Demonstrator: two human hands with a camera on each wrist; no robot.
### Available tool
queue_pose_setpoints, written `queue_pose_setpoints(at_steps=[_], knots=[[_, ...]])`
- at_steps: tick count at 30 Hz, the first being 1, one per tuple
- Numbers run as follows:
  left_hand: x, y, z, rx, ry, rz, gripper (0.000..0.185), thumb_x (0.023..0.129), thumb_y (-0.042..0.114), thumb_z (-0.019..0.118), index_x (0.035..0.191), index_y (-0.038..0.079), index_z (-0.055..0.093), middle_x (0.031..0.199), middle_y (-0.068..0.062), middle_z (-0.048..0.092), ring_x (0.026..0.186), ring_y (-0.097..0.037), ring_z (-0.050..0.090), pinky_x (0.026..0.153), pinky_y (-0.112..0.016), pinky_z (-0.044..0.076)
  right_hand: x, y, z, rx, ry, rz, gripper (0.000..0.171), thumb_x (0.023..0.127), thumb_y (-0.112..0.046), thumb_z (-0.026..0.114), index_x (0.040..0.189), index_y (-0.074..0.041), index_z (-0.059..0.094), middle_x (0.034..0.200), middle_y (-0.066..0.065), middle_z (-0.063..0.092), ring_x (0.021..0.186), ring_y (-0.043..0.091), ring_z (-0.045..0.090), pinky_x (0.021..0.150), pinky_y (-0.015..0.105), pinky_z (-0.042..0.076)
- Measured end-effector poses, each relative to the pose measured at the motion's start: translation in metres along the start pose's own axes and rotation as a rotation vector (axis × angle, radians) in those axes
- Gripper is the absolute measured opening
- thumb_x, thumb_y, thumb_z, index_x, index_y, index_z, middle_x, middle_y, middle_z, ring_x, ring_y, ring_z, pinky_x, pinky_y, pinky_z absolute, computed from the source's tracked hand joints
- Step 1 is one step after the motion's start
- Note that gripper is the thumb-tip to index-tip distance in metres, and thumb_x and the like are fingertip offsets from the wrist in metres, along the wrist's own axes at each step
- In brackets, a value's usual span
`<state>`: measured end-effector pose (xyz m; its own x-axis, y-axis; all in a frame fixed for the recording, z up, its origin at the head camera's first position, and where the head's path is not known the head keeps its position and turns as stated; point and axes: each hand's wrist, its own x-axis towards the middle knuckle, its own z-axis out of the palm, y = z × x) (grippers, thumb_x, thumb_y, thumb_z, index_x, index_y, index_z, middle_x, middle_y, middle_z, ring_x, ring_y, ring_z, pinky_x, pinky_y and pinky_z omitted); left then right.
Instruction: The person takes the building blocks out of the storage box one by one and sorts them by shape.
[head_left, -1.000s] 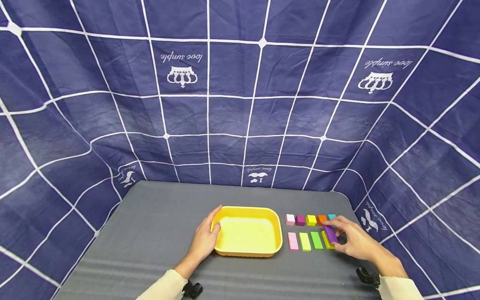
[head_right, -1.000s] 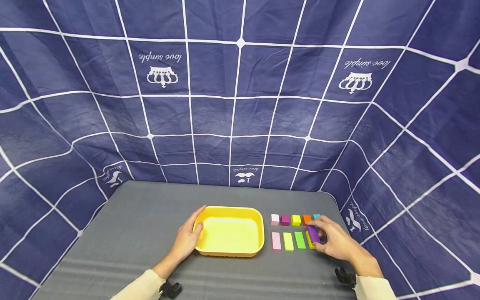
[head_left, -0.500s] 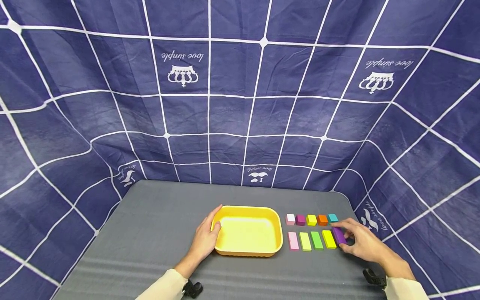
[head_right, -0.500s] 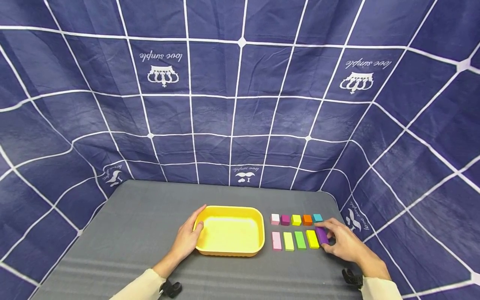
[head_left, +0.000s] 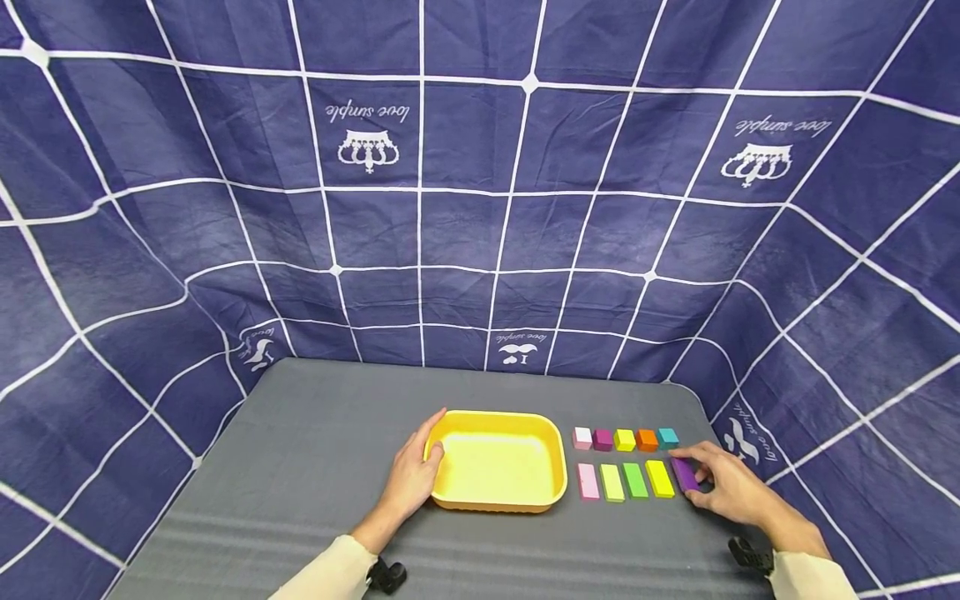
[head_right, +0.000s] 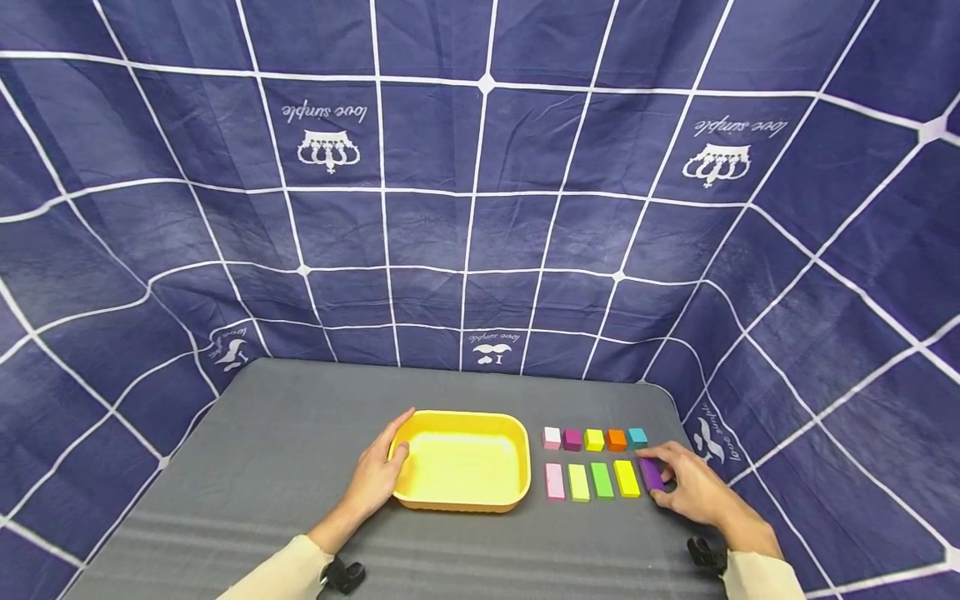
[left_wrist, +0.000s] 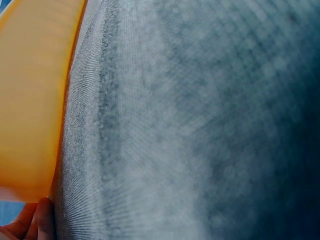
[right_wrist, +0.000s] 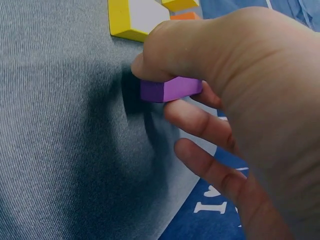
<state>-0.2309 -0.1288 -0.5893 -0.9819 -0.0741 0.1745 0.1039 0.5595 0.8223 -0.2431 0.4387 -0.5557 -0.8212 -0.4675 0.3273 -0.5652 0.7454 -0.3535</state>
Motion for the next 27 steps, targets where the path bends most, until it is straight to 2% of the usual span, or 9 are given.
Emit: queue_pose_setpoints(at_steps=[7,14,19,27], knots=[[-0.0003,-0.0010,-0.0020,0.001,-0.012,-0.017,0.062,0.115,0.015,0.061,0.174,0.035,0.056,0.172,-0.013,0.065,0.159,-0.042,0.062,0.129,-0.070,0.050,-0.0011,0.0033,0.0021,0.019,-0.039,0.027,0.067,0.070,0.001,0.102,0.133,-0.004,0.081,0.107,-0.006,0.067,0.083,-0.005,0.056,0.069,0.023,0.050],[-0.0003,-0.0020,-0.0049,0.010,-0.004,-0.006,0.063,0.115,0.014,0.061,0.173,0.036,0.057,0.171,-0.013,0.065,0.158,-0.042,0.063,0.128,-0.070,0.051,-0.0013,0.0027,0.0060,0.041,-0.096,0.076,0.064,0.074,0.000,0.102,0.135,-0.003,0.081,0.112,-0.001,0.071,0.083,-0.005,0.055,0.069,0.023,0.050],[-0.0008,-0.0018,-0.0053,0.006,-0.008,-0.010,0.062,0.115,0.014,0.061,0.173,0.034,0.056,0.173,-0.012,0.064,0.160,-0.042,0.061,0.130,-0.070,0.049,-0.0017,0.0034,0.0080,0.043,-0.091,0.059,0.064,0.075,0.001,0.102,0.135,-0.003,0.081,0.114,0.002,0.074,0.083,-0.004,0.056,0.068,0.024,0.051],[-0.0015,-0.0014,-0.0044,0.004,-0.018,-0.015,0.062,0.115,0.013,0.060,0.174,0.034,0.056,0.171,-0.014,0.065,0.157,-0.043,0.063,0.127,-0.070,0.051,-0.0026,0.0010,0.0064,0.044,-0.092,0.090,0.070,0.074,-0.002,0.105,0.139,-0.002,0.079,0.116,0.004,0.072,0.083,-0.005,0.055,0.069,0.023,0.050]])
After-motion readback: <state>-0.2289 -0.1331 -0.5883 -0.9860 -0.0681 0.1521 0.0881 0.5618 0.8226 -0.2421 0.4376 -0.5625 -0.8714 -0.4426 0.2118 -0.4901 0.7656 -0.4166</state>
